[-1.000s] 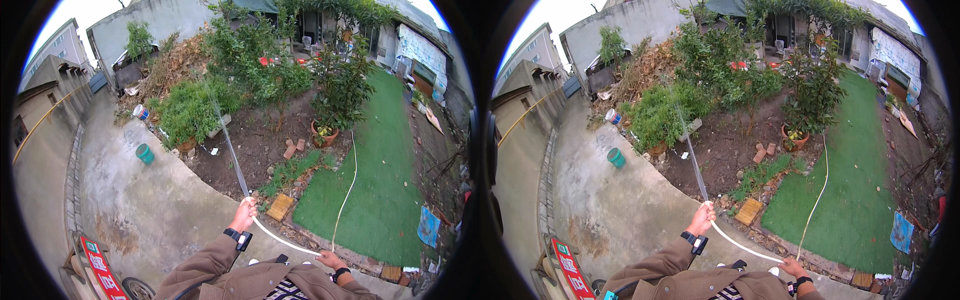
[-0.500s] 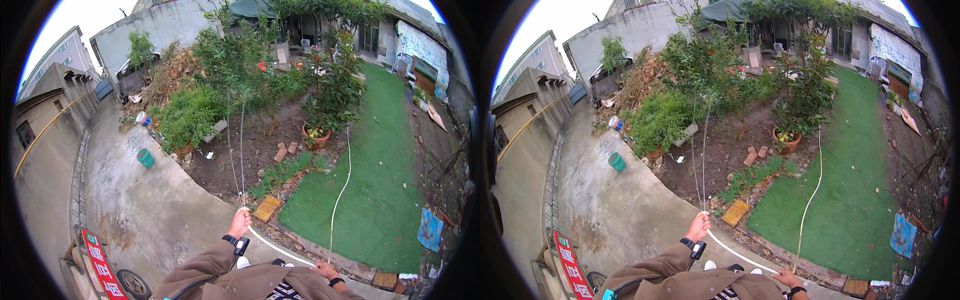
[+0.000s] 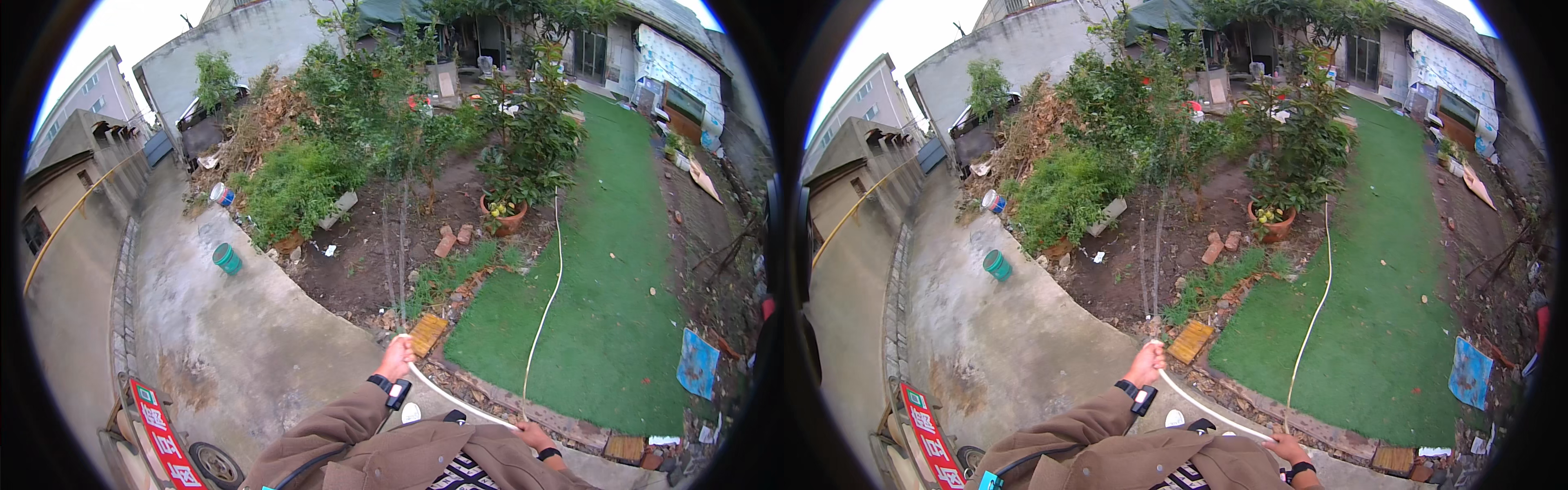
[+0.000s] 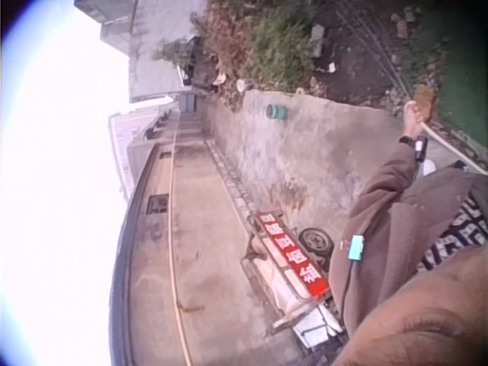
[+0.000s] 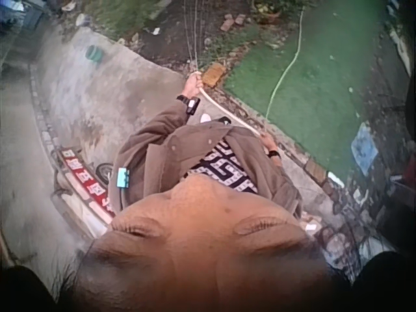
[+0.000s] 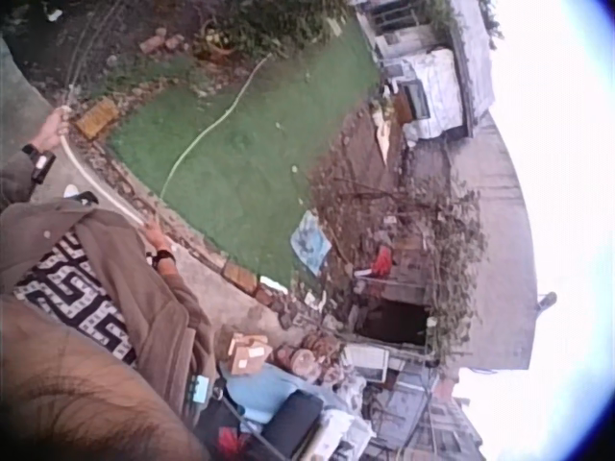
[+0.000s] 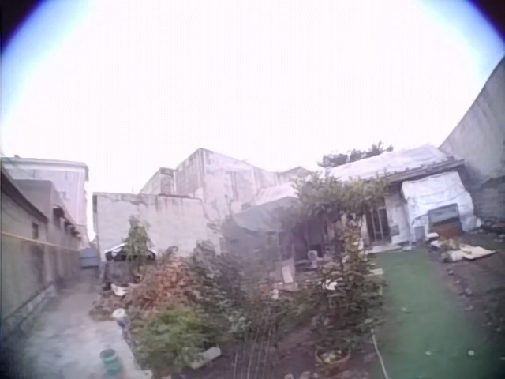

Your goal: The person holds a garden hose and sprays water onto various plants and the ground in a backyard. They move the hose back and forth to cover different areas, including potted plants and a patch of soil.

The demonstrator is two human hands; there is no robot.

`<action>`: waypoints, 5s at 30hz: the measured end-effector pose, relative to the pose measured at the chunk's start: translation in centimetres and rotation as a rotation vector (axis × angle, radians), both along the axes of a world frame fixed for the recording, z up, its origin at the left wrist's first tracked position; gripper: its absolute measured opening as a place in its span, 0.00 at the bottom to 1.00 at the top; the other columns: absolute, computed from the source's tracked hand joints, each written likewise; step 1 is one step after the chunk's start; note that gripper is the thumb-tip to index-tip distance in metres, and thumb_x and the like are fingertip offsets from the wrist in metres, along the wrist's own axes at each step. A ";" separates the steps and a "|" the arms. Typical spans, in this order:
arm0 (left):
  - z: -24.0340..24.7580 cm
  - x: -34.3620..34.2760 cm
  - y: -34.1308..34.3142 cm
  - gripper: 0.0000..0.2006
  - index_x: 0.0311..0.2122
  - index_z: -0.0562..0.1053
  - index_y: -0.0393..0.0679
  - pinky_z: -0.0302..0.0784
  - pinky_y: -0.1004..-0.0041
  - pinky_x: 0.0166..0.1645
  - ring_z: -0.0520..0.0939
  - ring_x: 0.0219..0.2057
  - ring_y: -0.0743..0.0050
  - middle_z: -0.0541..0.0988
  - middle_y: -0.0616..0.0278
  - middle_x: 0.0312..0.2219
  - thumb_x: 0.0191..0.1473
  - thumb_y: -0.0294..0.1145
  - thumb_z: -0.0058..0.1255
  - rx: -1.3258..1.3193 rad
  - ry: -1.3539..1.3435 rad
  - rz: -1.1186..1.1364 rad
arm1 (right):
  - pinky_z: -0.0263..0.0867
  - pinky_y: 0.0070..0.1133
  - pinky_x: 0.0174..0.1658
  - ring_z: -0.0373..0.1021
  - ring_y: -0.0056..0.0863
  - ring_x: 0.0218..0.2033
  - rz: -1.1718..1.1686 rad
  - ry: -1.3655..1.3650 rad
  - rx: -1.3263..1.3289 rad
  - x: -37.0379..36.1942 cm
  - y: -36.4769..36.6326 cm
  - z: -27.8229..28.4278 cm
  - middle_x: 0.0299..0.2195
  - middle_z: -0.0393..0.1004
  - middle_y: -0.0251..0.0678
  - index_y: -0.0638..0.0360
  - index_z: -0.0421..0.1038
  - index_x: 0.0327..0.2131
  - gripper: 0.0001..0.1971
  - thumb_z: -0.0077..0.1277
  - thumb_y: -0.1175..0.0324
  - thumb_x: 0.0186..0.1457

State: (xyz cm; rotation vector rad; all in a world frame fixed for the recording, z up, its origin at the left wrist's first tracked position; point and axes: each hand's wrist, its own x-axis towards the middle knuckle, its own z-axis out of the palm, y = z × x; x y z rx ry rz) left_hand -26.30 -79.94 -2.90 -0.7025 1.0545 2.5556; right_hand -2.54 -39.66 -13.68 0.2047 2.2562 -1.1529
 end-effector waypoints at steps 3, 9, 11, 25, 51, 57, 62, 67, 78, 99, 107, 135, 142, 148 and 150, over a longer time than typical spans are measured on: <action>-1.8 -0.2 -3.5 0.04 0.32 0.64 0.46 0.51 0.82 0.13 0.56 0.11 0.86 0.61 0.71 0.16 0.55 0.25 0.34 -0.070 -0.094 0.068 | 0.65 0.26 0.38 0.70 0.28 0.31 0.017 0.042 -0.055 -1.0 -1.4 -0.4 0.28 0.75 0.40 0.58 0.74 0.36 0.17 0.54 0.56 0.47; -2.2 -1.2 0.4 0.02 0.33 0.64 0.45 0.51 0.82 0.13 0.56 0.12 0.86 0.63 0.71 0.17 0.55 0.27 0.37 0.026 -0.002 -0.116 | 0.65 0.25 0.39 0.71 0.27 0.32 0.048 -0.062 -0.054 -0.1 0.0 -1.5 0.30 0.76 0.39 0.59 0.74 0.35 0.17 0.53 0.57 0.47; -2.2 -1.0 2.5 0.03 0.32 0.65 0.45 0.51 0.82 0.13 0.56 0.12 0.86 0.63 0.71 0.17 0.55 0.26 0.37 0.057 -0.006 -0.177 | 0.65 0.25 0.39 0.71 0.26 0.31 0.077 -0.060 -0.016 0.3 0.7 -1.8 0.29 0.76 0.39 0.59 0.74 0.34 0.17 0.53 0.56 0.46; -6.4 -1.0 -1.2 0.03 0.29 0.64 0.45 0.48 0.81 0.12 0.54 0.10 0.85 0.61 0.71 0.15 0.53 0.26 0.38 -0.050 -0.211 -0.147 | 0.66 0.26 0.38 0.72 0.31 0.32 0.206 -0.091 0.041 -2.0 0.9 -2.6 0.30 0.76 0.41 0.57 0.74 0.34 0.17 0.53 0.55 0.45; 2.9 -1.4 -0.7 0.04 0.34 0.65 0.46 0.53 0.84 0.18 0.58 0.15 0.87 0.64 0.70 0.20 0.57 0.29 0.35 -0.063 0.231 0.025 | 0.65 0.27 0.38 0.69 0.34 0.30 0.173 -0.010 -0.054 -4.8 -1.5 -3.3 0.28 0.74 0.44 0.56 0.73 0.34 0.15 0.51 0.56 0.48; 3.3 -1.5 -4.1 0.07 0.35 0.64 0.46 0.53 0.84 0.18 0.57 0.15 0.87 0.63 0.70 0.20 0.60 0.35 0.35 -0.074 0.198 0.159 | 0.64 0.26 0.34 0.67 0.29 0.26 0.202 0.050 0.001 -7.4 -3.2 -1.8 0.25 0.73 0.41 0.57 0.73 0.33 0.15 0.51 0.55 0.49; 5.1 -2.2 -2.0 0.04 0.34 0.65 0.45 0.53 0.83 0.18 0.58 0.15 0.87 0.64 0.70 0.21 0.58 0.30 0.36 -0.076 0.324 0.087 | 0.64 0.26 0.33 0.68 0.27 0.26 0.097 -0.038 0.018 -7.3 -3.7 -1.3 0.24 0.74 0.37 0.56 0.74 0.33 0.15 0.52 0.55 0.48; 6.0 -2.4 -0.9 0.05 0.35 0.65 0.45 0.52 0.84 0.17 0.57 0.15 0.88 0.64 0.71 0.20 0.58 0.31 0.36 -0.028 0.342 0.092 | 0.64 0.26 0.34 0.68 0.28 0.27 0.104 0.012 -0.017 -7.4 -3.7 -1.9 0.25 0.74 0.37 0.55 0.74 0.34 0.16 0.52 0.55 0.47; 6.0 -2.9 -2.0 0.03 0.33 0.65 0.45 0.54 0.83 0.18 0.58 0.15 0.86 0.64 0.70 0.20 0.56 0.29 0.37 -0.053 0.332 0.058 | 0.65 0.26 0.36 0.69 0.29 0.29 0.138 0.048 -0.013 -8.3 -4.4 -2.6 0.26 0.74 0.39 0.56 0.74 0.34 0.15 0.51 0.57 0.48; 8.4 -2.4 1.1 0.06 0.33 0.65 0.47 0.51 0.86 0.16 0.56 0.15 0.90 0.63 0.74 0.19 0.59 0.34 0.37 -0.051 0.350 0.049 | 0.64 0.20 0.32 0.64 0.17 0.26 0.027 -0.186 -0.080 -8.0 -3.4 -0.4 0.23 0.72 0.28 0.58 0.73 0.27 0.09 0.57 0.65 0.44; 8.6 -2.0 0.5 0.06 0.33 0.65 0.46 0.51 0.86 0.16 0.56 0.14 0.90 0.63 0.74 0.19 0.59 0.33 0.37 0.033 0.267 0.084 | 0.64 0.20 0.34 0.65 0.18 0.27 0.091 -0.121 0.002 -7.0 -3.6 -0.1 0.24 0.73 0.30 0.59 0.73 0.29 0.10 0.56 0.64 0.45; 10.0 -2.5 5.0 0.05 0.34 0.65 0.45 0.50 0.86 0.16 0.56 0.13 0.90 0.63 0.74 0.19 0.59 0.33 0.38 0.063 0.381 -0.041 | 0.65 0.22 0.34 0.67 0.19 0.28 0.250 -0.140 0.163 -8.0 -5.6 2.2 0.25 0.74 0.31 0.57 0.73 0.31 0.10 0.54 0.62 0.49; 8.4 -2.3 3.1 0.05 0.34 0.65 0.47 0.50 0.86 0.17 0.56 0.15 0.90 0.63 0.74 0.20 0.59 0.31 0.34 -0.007 0.286 -0.031 | 0.65 0.24 0.36 0.69 0.23 0.29 0.165 -0.098 0.002 -8.2 -5.3 -0.4 0.26 0.75 0.35 0.57 0.74 0.32 0.13 0.54 0.58 0.48; 10.2 -1.6 5.0 0.06 0.33 0.65 0.46 0.50 0.86 0.17 0.56 0.15 0.90 0.63 0.73 0.20 0.59 0.33 0.36 -0.013 0.329 -0.143 | 0.65 0.25 0.37 0.70 0.25 0.30 0.160 -0.067 -0.029 -8.7 -5.4 -1.2 0.27 0.75 0.37 0.57 0.74 0.33 0.15 0.55 0.56 0.47; 10.3 -1.7 3.4 0.06 0.33 0.65 0.45 0.51 0.87 0.17 0.56 0.15 0.90 0.63 0.73 0.20 0.59 0.32 0.35 -0.035 0.280 -0.074 | 0.65 0.26 0.37 0.70 0.26 0.30 0.151 -0.079 -0.044 -8.7 -5.1 -2.0 0.28 0.75 0.37 0.57 0.74 0.33 0.16 0.55 0.55 0.47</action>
